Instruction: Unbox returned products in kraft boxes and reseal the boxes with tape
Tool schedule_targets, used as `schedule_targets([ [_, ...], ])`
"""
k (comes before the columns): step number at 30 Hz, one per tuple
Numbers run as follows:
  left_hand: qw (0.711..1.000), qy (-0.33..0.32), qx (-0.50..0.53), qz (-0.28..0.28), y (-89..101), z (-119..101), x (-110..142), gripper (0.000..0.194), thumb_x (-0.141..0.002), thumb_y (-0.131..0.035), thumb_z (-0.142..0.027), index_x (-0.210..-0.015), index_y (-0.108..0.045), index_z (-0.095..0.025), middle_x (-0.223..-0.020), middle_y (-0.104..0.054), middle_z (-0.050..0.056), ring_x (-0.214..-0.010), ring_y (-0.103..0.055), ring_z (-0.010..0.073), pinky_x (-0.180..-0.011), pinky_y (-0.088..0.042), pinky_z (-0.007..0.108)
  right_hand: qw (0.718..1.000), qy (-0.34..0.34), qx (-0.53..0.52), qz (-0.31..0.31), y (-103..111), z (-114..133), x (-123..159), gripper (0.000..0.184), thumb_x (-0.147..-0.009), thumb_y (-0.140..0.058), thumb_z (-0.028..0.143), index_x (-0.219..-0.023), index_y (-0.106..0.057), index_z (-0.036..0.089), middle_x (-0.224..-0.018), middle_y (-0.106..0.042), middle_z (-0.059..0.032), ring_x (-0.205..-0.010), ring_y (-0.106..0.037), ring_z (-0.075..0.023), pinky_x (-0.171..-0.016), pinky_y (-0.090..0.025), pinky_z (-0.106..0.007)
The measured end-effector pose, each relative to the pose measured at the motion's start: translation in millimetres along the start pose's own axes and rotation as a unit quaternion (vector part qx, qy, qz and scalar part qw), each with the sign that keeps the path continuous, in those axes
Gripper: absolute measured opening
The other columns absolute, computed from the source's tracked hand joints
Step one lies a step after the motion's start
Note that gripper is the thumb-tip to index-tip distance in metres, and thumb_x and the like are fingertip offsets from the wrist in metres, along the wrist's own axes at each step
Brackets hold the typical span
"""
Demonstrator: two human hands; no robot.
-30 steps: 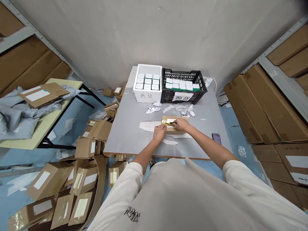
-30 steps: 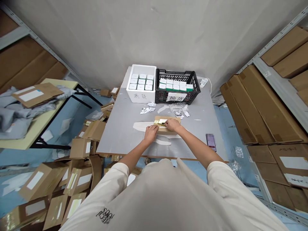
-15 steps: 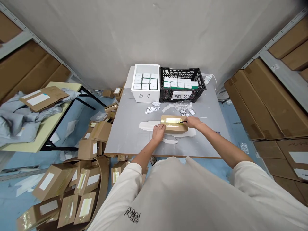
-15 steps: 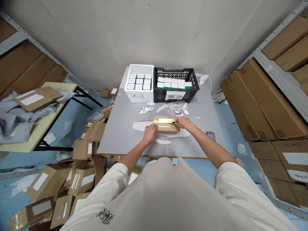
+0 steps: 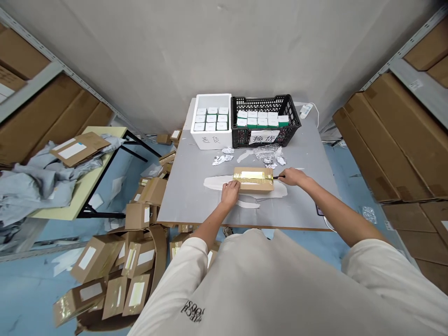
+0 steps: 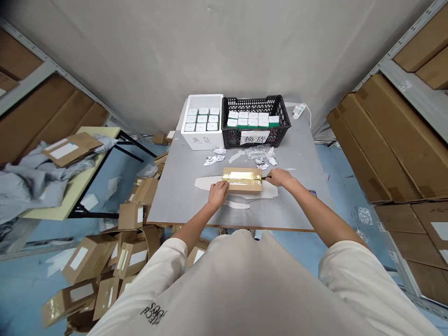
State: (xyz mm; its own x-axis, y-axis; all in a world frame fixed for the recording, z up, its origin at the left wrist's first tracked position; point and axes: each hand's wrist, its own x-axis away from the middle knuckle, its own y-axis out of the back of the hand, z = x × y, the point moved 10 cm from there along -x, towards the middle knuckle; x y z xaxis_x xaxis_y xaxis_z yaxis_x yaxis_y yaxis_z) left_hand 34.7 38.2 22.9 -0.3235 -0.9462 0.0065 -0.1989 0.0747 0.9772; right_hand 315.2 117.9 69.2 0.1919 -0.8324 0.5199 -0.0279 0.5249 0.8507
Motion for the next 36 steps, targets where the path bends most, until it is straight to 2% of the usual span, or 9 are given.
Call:
schedule_targets([
  [10,0.999,0.023,-0.011,0.021,-4.1,-4.0,-2.4,0.039,-0.099,-0.039,-0.010,-0.130,-0.055,-0.027,-0.141,-0.059,0.010,-0.125,-0.054,0.0261,-0.100,-0.038,0.041,0.999,0.006,-0.030,0.016,-3.8,-37.8,4.8,0.037,-0.091,-0.055,0.050,-0.110,-0.081,0.032,-0.096,-0.076,-0.0081,-0.087,-0.066,-0.0260,-0.070,-0.042,-0.031],
  [17,0.999,0.036,-0.016,0.029,-0.1,-7.1,-7.9,0.034,-0.096,-0.044,-0.010,-0.124,-0.057,-0.024,-0.134,-0.060,0.011,-0.122,-0.055,0.0271,-0.102,-0.037,0.042,0.990,0.044,-0.137,-0.007,-18.8,-67.6,10.5,0.037,-0.089,-0.058,0.053,-0.097,-0.081,0.025,-0.070,-0.069,-0.0026,-0.069,-0.061,-0.0190,-0.061,-0.038,-0.027],
  [20,0.997,0.055,-0.024,0.044,0.5,-8.9,-14.0,0.029,-0.095,-0.047,-0.013,-0.120,-0.059,-0.022,-0.128,-0.060,0.012,-0.120,-0.055,0.0284,-0.103,-0.036,0.044,0.978,0.030,-0.204,-0.010,-31.7,-88.7,14.6,0.039,-0.087,-0.061,0.056,-0.087,-0.078,0.022,-0.066,-0.067,-0.0014,-0.064,-0.061,-0.0172,-0.060,-0.041,-0.025],
  [22,0.997,0.052,-0.023,0.046,2.1,-17.2,-20.5,0.029,-0.095,-0.051,-0.019,-0.123,-0.057,-0.022,-0.130,-0.058,0.013,-0.123,-0.053,0.0300,-0.105,-0.036,0.045,0.969,0.008,-0.248,-0.018,-41.2,-104.6,17.9,0.040,-0.087,-0.061,0.058,-0.082,-0.075,0.020,-0.067,-0.068,-0.0021,-0.063,-0.062,-0.0168,-0.059,-0.043,-0.025],
  [24,0.998,0.028,-0.013,0.047,2.9,-34.4,-30.1,0.036,-0.094,-0.057,-0.026,-0.130,-0.053,-0.023,-0.136,-0.054,0.013,-0.128,-0.049,0.0308,-0.107,-0.036,0.045,0.955,-0.001,-0.296,-0.018,-52.7,-114.2,21.5,0.042,-0.090,-0.059,0.059,-0.081,-0.073,0.020,-0.070,-0.070,-0.0036,-0.062,-0.063,-0.0164,-0.057,-0.044,-0.024],
  [30,0.994,-0.056,0.006,0.097,-10.6,-97.5,-68.2,0.059,-0.087,-0.072,-0.041,-0.138,-0.047,-0.025,-0.144,-0.049,0.013,-0.133,-0.046,0.0324,-0.112,-0.034,0.045,0.919,0.009,-0.393,-0.037,-78.8,-111.0,30.0,0.044,-0.094,-0.054,0.060,-0.083,-0.067,0.019,-0.072,-0.070,-0.0031,-0.057,-0.062,-0.0133,-0.053,-0.046,-0.022],
  [32,0.991,-0.050,0.006,0.122,-18.6,-106.1,-79.0,0.062,-0.084,-0.073,-0.045,-0.136,-0.048,-0.023,-0.142,-0.051,0.013,-0.131,-0.047,0.0331,-0.111,-0.035,0.045,0.910,0.023,-0.411,-0.046,-83.0,-104.7,32.1,0.043,-0.095,-0.054,0.060,-0.083,-0.066,0.020,-0.070,-0.068,-0.0010,-0.056,-0.061,-0.0126,-0.054,-0.047,-0.022],
  [36,0.988,-0.015,-0.007,0.150,-29.1,-107.8,-94.5,0.064,-0.081,-0.075,-0.049,-0.133,-0.049,-0.022,-0.138,-0.054,0.013,-0.131,-0.050,0.0334,-0.111,-0.034,0.046,0.889,0.032,-0.456,-0.042,-91.1,-98.3,33.1,0.037,-0.091,-0.062,0.057,-0.092,-0.067,0.020,-0.074,-0.068,-0.0003,-0.057,-0.061,-0.0121,-0.053,-0.047,-0.021],
])
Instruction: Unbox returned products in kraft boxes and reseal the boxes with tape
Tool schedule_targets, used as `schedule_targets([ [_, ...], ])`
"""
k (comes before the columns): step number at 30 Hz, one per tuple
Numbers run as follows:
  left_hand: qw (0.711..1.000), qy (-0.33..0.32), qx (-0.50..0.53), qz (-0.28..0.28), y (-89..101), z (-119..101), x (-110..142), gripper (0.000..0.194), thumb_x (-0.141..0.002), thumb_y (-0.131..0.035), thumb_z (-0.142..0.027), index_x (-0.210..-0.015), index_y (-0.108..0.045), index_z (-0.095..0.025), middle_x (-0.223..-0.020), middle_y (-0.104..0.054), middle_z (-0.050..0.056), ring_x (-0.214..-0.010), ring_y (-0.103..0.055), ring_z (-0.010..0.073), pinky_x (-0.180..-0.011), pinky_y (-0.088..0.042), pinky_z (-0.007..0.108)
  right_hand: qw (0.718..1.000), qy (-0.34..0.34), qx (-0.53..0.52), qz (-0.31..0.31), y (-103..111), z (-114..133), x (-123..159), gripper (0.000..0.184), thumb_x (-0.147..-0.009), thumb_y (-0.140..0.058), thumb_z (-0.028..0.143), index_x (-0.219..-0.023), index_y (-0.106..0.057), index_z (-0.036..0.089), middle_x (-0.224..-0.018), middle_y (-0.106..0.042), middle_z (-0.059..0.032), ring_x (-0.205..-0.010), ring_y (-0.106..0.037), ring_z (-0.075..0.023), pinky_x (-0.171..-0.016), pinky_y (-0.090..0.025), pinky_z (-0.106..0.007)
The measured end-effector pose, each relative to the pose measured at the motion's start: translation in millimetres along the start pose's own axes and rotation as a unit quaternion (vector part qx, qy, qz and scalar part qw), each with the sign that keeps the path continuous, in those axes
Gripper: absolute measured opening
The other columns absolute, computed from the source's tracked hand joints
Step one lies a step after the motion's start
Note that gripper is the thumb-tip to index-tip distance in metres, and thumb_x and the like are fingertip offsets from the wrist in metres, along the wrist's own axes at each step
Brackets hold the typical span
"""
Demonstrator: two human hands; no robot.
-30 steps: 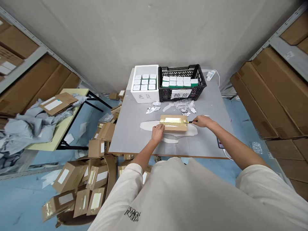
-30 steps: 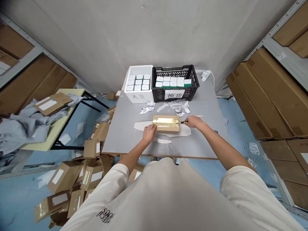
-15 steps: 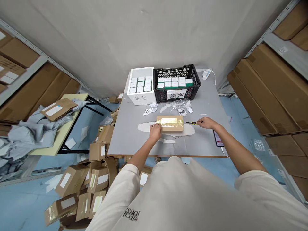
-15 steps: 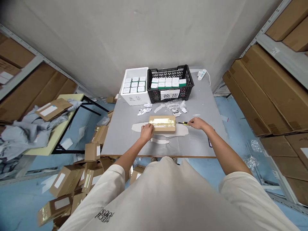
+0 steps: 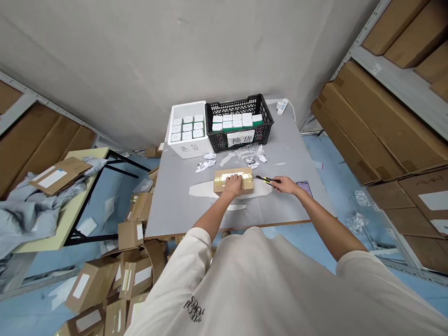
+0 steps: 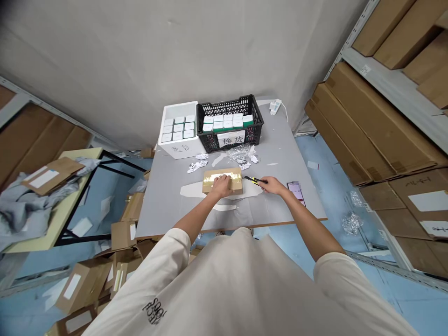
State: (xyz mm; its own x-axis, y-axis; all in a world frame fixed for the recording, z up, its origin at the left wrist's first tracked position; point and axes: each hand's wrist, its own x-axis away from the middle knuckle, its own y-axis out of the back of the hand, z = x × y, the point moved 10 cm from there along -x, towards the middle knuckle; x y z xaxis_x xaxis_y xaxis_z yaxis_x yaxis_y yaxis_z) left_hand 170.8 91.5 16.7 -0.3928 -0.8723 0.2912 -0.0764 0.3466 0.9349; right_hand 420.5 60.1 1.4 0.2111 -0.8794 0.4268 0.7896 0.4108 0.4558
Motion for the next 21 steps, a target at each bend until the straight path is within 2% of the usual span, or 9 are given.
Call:
schedule_targets([
  [3,1.000,0.018,-0.014,0.019,-2.7,0.5,-7.3,0.067,-0.076,-0.079,-0.049,-0.131,-0.049,-0.024,-0.137,-0.056,0.013,-0.131,-0.051,0.0335,-0.116,-0.029,0.049,1.000,-0.002,-0.025,-0.009,0.1,-2.6,-3.3,0.035,-0.089,-0.066,0.053,-0.102,-0.066,0.020,-0.073,-0.067,0.0006,-0.057,-0.061,-0.0124,-0.052,-0.047,-0.021],
  [6,0.999,0.021,-0.026,0.023,-3.8,-1.3,-9.2,0.076,-0.071,-0.085,-0.051,-0.132,-0.048,-0.025,-0.137,-0.056,0.013,-0.133,-0.050,0.0341,-0.120,-0.021,0.053,0.999,0.022,-0.026,-0.001,0.1,1.8,-10.5,0.036,-0.090,-0.065,0.053,-0.103,-0.067,0.020,-0.073,-0.067,0.0004,-0.057,-0.060,-0.0124,-0.053,-0.047,-0.022],
  [11,0.999,0.008,-0.037,-0.012,-4.6,-4.4,-2.5,0.079,-0.070,-0.087,-0.049,-0.134,-0.048,-0.025,-0.138,-0.054,0.014,-0.137,-0.048,0.0341,-0.123,-0.017,0.052,0.993,0.082,0.080,0.040,1.7,18.6,-24.4,0.031,-0.093,-0.060,0.049,-0.102,-0.071,0.021,-0.079,-0.071,-0.0011,-0.062,-0.062,-0.0140,-0.060,-0.045,-0.023],
  [17,0.998,-0.019,-0.034,-0.049,-5.8,-7.4,6.9,0.073,-0.075,-0.086,-0.043,-0.135,-0.051,-0.022,-0.135,-0.053,0.015,-0.132,-0.053,0.0338,-0.125,-0.013,0.053,0.945,0.151,0.288,0.038,13.1,50.6,-44.7,0.026,-0.095,-0.058,0.038,-0.109,-0.076,0.026,-0.095,-0.077,-0.0060,-0.081,-0.066,-0.0222,-0.068,-0.042,-0.027],
  [21,0.997,-0.024,-0.035,-0.057,-4.4,-8.3,9.2,0.071,-0.077,-0.085,-0.041,-0.136,-0.050,-0.024,-0.133,-0.054,0.013,-0.131,-0.053,0.0324,-0.125,-0.018,0.052,0.909,0.160,0.384,0.040,5.3,68.4,-61.7,0.024,-0.095,-0.057,0.032,-0.107,-0.077,0.027,-0.098,-0.077,-0.0080,-0.086,-0.066,-0.0249,-0.070,-0.042,-0.029],
])
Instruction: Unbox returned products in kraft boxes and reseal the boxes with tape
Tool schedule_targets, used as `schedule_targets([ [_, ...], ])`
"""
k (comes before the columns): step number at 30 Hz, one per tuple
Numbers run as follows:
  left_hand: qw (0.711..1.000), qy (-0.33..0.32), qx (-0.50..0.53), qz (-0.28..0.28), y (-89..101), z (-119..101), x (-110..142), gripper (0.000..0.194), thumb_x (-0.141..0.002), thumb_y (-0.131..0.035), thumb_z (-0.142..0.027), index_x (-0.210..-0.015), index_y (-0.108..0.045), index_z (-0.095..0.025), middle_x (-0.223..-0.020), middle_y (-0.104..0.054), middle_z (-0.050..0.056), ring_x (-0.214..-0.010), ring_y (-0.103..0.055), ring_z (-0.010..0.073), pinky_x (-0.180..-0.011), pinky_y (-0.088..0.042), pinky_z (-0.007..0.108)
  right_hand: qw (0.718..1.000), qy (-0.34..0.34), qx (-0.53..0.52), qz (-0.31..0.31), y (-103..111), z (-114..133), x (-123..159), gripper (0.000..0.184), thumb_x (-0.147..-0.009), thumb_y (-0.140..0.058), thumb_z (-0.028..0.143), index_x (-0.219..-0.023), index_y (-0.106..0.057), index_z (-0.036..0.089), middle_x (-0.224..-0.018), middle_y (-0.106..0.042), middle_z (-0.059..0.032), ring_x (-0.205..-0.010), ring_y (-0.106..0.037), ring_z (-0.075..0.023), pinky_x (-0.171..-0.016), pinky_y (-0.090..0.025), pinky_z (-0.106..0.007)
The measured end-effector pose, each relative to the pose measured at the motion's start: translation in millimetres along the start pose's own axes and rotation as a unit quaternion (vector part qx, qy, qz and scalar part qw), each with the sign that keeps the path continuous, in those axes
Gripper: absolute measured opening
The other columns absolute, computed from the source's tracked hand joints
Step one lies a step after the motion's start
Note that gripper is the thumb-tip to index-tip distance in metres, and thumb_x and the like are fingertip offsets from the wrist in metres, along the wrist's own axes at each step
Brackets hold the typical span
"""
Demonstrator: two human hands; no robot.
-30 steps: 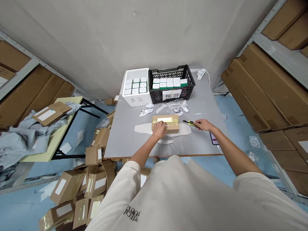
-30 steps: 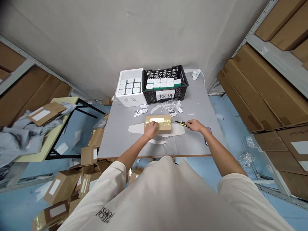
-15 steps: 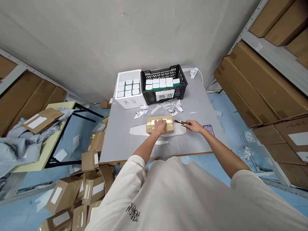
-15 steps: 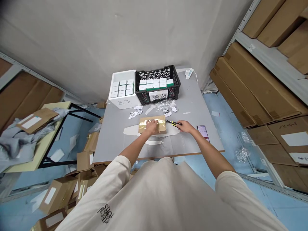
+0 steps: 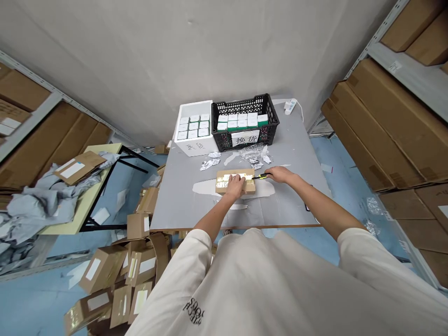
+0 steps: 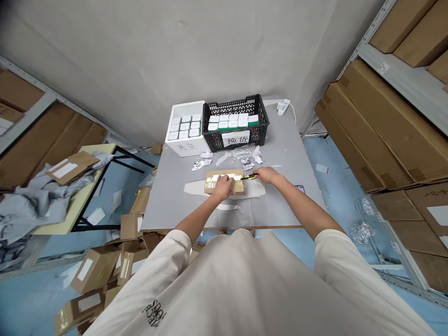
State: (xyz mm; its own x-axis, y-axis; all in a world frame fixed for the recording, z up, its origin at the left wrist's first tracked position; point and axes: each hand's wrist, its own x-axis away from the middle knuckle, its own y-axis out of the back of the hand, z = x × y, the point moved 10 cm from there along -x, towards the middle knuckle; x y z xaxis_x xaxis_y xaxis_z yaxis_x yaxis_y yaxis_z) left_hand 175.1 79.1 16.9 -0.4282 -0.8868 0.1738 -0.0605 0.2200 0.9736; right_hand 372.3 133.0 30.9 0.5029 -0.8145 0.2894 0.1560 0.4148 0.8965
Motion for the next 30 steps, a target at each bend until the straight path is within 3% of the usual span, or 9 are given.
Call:
schedule_targets([
  [3,1.000,-0.006,0.007,-0.007,2.0,-0.8,-0.1,0.071,-0.076,-0.086,-0.042,-0.135,-0.051,-0.021,-0.131,-0.053,0.015,-0.129,-0.053,0.0324,-0.125,-0.018,0.050,1.000,-0.003,-0.001,0.016,-4.3,5.6,-9.6,0.022,-0.093,-0.059,0.032,-0.103,-0.077,0.027,-0.095,-0.076,-0.0075,-0.084,-0.066,-0.0241,-0.069,-0.042,-0.029],
  [6,1.000,-0.002,0.014,-0.004,1.8,1.0,-1.5,0.072,-0.074,-0.087,-0.042,-0.133,-0.052,-0.018,-0.131,-0.053,0.016,-0.128,-0.054,0.0324,-0.125,-0.019,0.049,0.994,-0.014,-0.093,0.047,-17.1,2.9,-5.2,0.023,-0.092,-0.058,0.039,-0.097,-0.076,0.025,-0.083,-0.074,-0.0049,-0.073,-0.063,-0.0201,-0.065,-0.041,-0.027],
  [11,1.000,0.002,0.012,0.003,0.8,3.1,-5.5,0.068,-0.074,-0.087,-0.043,-0.129,-0.053,-0.021,-0.130,-0.054,0.014,-0.126,-0.056,0.0316,-0.123,-0.021,0.050,0.948,-0.048,-0.288,0.126,-55.1,-1.1,26.0,0.041,-0.091,-0.056,0.061,-0.091,-0.068,0.022,-0.070,-0.068,0.0005,-0.060,-0.058,-0.0136,-0.056,-0.040,-0.022],
  [17,1.000,0.005,0.019,0.008,1.3,5.8,-8.3,0.062,-0.074,-0.086,-0.042,-0.125,-0.056,-0.023,-0.129,-0.056,0.012,-0.123,-0.058,0.0312,-0.122,-0.026,0.046,0.897,-0.084,-0.425,0.089,-75.3,-1.5,54.4,0.043,-0.086,-0.061,0.063,-0.090,-0.063,0.020,-0.073,-0.069,-0.0010,-0.068,-0.064,-0.0159,-0.059,-0.046,-0.023],
  [21,0.999,0.012,0.044,0.008,5.4,9.7,-7.1,0.069,-0.080,-0.079,-0.049,-0.137,-0.050,-0.024,-0.134,-0.054,0.014,-0.122,-0.058,0.0334,-0.110,-0.039,0.044,0.873,-0.121,-0.470,0.050,-75.1,-14.0,67.8,0.043,-0.086,-0.063,0.063,-0.093,-0.061,0.021,-0.083,-0.073,-0.0036,-0.069,-0.067,-0.0169,-0.060,-0.048,-0.024],
  [23,0.998,0.022,0.060,-0.010,11.1,13.4,-8.4,0.061,-0.092,-0.065,-0.047,-0.145,-0.044,-0.026,-0.141,-0.050,0.014,-0.121,-0.059,0.0329,-0.105,-0.043,0.044,0.874,-0.145,-0.464,0.022,-70.2,-20.5,73.3,0.045,-0.087,-0.061,0.065,-0.097,-0.060,0.021,-0.088,-0.074,-0.0047,-0.069,-0.067,-0.0167,-0.059,-0.048,-0.024],
  [26,0.996,0.049,0.065,-0.042,18.3,21.6,-14.5,0.044,-0.101,-0.046,-0.032,-0.144,-0.046,-0.027,-0.147,-0.048,0.014,-0.119,-0.060,0.0311,-0.103,-0.043,0.045,0.896,-0.147,-0.418,-0.018,-57.3,-18.6,76.2,0.047,-0.093,-0.053,0.064,-0.108,-0.063,0.021,-0.090,-0.075,-0.0051,-0.070,-0.066,-0.0173,-0.060,-0.049,-0.025],
  [30,0.996,0.054,0.052,-0.044,17.2,24.2,-26.7,0.042,-0.096,-0.052,-0.025,-0.138,-0.051,-0.027,-0.145,-0.050,0.013,-0.125,-0.055,0.0319,-0.104,-0.041,0.045,0.947,-0.096,-0.298,-0.073,-35.7,-0.5,71.1,0.045,-0.102,-0.043,0.053,-0.123,-0.068,0.023,-0.099,-0.075,-0.0051,-0.088,-0.068,-0.0216,-0.079,-0.053,-0.030],
])
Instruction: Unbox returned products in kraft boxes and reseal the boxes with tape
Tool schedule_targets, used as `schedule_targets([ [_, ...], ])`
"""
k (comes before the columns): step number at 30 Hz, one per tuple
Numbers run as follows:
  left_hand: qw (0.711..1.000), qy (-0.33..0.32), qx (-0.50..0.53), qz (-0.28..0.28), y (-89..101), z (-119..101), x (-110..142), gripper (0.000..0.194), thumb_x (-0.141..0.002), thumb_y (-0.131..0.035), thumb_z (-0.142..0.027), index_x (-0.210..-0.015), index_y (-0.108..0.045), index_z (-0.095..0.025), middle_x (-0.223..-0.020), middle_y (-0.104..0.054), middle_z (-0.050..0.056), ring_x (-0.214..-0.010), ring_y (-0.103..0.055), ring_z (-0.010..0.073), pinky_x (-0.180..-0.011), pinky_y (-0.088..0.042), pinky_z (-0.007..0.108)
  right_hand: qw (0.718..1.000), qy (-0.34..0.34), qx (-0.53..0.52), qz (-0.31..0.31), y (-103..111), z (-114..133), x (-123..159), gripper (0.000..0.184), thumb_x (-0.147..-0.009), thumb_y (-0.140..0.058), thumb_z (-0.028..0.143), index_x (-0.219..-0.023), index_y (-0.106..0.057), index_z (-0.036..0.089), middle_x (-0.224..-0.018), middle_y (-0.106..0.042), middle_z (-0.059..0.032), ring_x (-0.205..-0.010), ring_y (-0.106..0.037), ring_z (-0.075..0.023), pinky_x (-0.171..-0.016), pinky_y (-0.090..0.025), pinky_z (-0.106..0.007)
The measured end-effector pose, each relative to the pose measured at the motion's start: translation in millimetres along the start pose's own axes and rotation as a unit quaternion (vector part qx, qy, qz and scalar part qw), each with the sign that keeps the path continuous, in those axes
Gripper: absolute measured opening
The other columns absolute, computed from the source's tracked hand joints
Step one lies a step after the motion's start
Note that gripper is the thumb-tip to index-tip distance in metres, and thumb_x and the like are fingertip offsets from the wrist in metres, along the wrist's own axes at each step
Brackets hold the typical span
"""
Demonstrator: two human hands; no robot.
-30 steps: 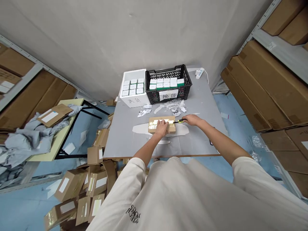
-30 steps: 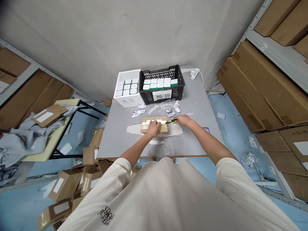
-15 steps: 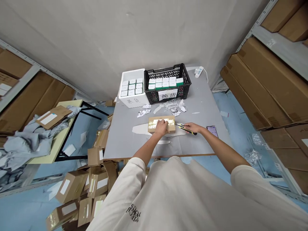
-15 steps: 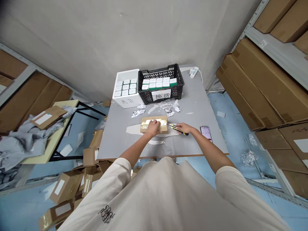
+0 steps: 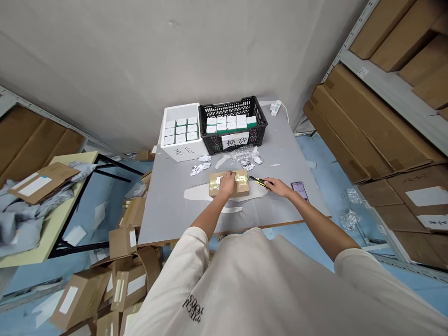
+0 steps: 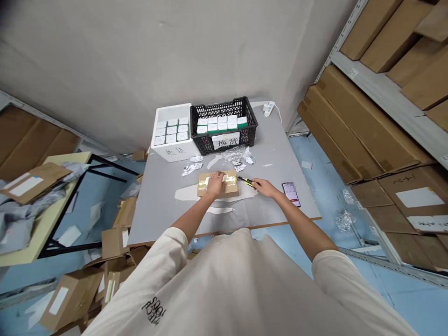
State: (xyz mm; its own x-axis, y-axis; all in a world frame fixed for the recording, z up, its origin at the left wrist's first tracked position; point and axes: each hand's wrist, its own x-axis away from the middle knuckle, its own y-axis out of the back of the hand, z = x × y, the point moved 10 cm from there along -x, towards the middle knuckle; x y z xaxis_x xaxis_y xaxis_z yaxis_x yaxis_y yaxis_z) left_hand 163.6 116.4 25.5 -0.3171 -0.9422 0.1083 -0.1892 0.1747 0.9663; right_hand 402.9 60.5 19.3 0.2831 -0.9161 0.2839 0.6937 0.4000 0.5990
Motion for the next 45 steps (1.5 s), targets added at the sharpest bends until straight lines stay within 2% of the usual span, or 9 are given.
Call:
schedule_targets([
  [2,1.000,0.000,-0.005,0.004,-1.8,-0.6,-4.0,0.048,-0.093,-0.058,-0.024,-0.139,-0.049,-0.027,-0.146,-0.049,0.014,-0.130,-0.051,0.0334,-0.104,-0.040,0.047,0.996,0.037,0.080,-0.014,-0.3,12.6,-1.2,0.042,-0.103,-0.046,0.047,-0.132,-0.068,0.025,-0.112,-0.073,-0.0069,-0.101,-0.067,-0.0240,-0.089,-0.051,-0.032],
  [4,1.000,0.009,-0.002,0.011,-3.4,0.0,-5.1,0.050,-0.092,-0.059,-0.025,-0.141,-0.047,-0.026,-0.146,-0.048,0.015,-0.131,-0.049,0.0345,-0.105,-0.038,0.049,0.986,0.052,0.158,-0.015,-3.2,19.9,-2.4,0.044,-0.102,-0.051,0.043,-0.140,-0.065,0.027,-0.120,-0.070,-0.0096,-0.107,-0.065,-0.0256,-0.092,-0.049,-0.032],
  [9,1.000,0.001,-0.004,-0.019,1.8,-3.1,4.9,0.048,-0.101,-0.046,-0.030,-0.148,-0.043,-0.027,-0.152,-0.047,0.015,-0.133,-0.047,0.0334,-0.109,-0.034,0.051,0.967,0.052,0.249,-0.029,-9.4,29.0,-6.0,0.045,-0.101,-0.055,0.036,-0.146,-0.061,0.029,-0.117,-0.066,-0.0104,-0.107,-0.065,-0.0258,-0.090,-0.046,-0.030],
  [14,0.999,-0.004,-0.006,-0.040,1.2,-4.3,13.8,0.054,-0.104,-0.038,-0.033,-0.158,-0.033,-0.028,-0.158,-0.044,0.016,-0.138,-0.042,0.0333,-0.111,-0.033,0.051,0.965,0.051,0.249,-0.065,-20.6,32.4,-11.7,0.046,-0.102,-0.053,0.037,-0.147,-0.060,0.030,-0.113,-0.065,-0.0104,-0.107,-0.062,-0.0265,-0.092,-0.046,-0.032],
  [20,0.999,-0.011,-0.004,-0.045,-0.7,-3.9,10.6,0.055,-0.105,-0.031,-0.034,-0.160,-0.032,-0.025,-0.158,-0.044,0.017,-0.138,-0.042,0.0343,-0.109,-0.033,0.053,0.957,0.058,0.271,-0.086,-25.1,22.5,-14.4,0.047,-0.104,-0.048,0.041,-0.149,-0.058,0.029,-0.119,-0.063,-0.0130,-0.111,-0.059,-0.0293,-0.095,-0.044,-0.037],
  [30,1.000,0.000,-0.012,-0.028,-3.7,-2.3,8.3,0.056,-0.106,-0.031,-0.034,-0.161,-0.031,-0.028,-0.159,-0.043,0.015,-0.141,-0.040,0.0342,-0.110,-0.033,0.053,0.962,0.075,0.247,-0.085,-15.2,11.7,-18.4,0.047,-0.104,-0.048,0.041,-0.149,-0.058,0.029,-0.122,-0.063,-0.0123,-0.111,-0.059,-0.0283,-0.096,-0.044,-0.036],
  [35,0.999,-0.002,-0.025,-0.036,-7.9,-0.4,6.3,0.055,-0.106,-0.029,-0.034,-0.161,-0.033,-0.026,-0.160,-0.043,0.016,-0.140,-0.041,0.0339,-0.109,-0.035,0.053,0.954,0.092,0.272,-0.085,-7.0,8.4,-20.0,0.047,-0.103,-0.050,0.039,-0.148,-0.059,0.029,-0.124,-0.064,-0.0131,-0.110,-0.058,-0.0295,-0.092,-0.043,-0.037],
  [39,0.998,-0.004,-0.036,-0.047,-9.6,-0.1,6.2,0.056,-0.107,-0.026,-0.033,-0.160,-0.035,-0.021,-0.160,-0.043,0.017,-0.139,-0.042,0.0340,-0.107,-0.037,0.052,0.954,0.122,0.254,-0.099,-6.8,9.8,-25.7,0.045,-0.103,-0.050,0.040,-0.145,-0.060,0.027,-0.123,-0.065,-0.0129,-0.109,-0.058,-0.0299,-0.091,-0.043,-0.039],
  [45,0.998,-0.007,-0.027,-0.054,-8.8,-0.6,5.8,0.056,-0.106,-0.028,-0.033,-0.160,-0.036,-0.022,-0.158,-0.046,0.017,-0.136,-0.044,0.0355,-0.105,-0.037,0.054,0.961,0.128,0.228,-0.093,0.3,-0.7,-35.4,0.044,-0.101,-0.054,0.040,-0.142,-0.063,0.028,-0.123,-0.066,-0.0125,-0.111,-0.058,-0.0310,-0.092,-0.042,-0.040],
])
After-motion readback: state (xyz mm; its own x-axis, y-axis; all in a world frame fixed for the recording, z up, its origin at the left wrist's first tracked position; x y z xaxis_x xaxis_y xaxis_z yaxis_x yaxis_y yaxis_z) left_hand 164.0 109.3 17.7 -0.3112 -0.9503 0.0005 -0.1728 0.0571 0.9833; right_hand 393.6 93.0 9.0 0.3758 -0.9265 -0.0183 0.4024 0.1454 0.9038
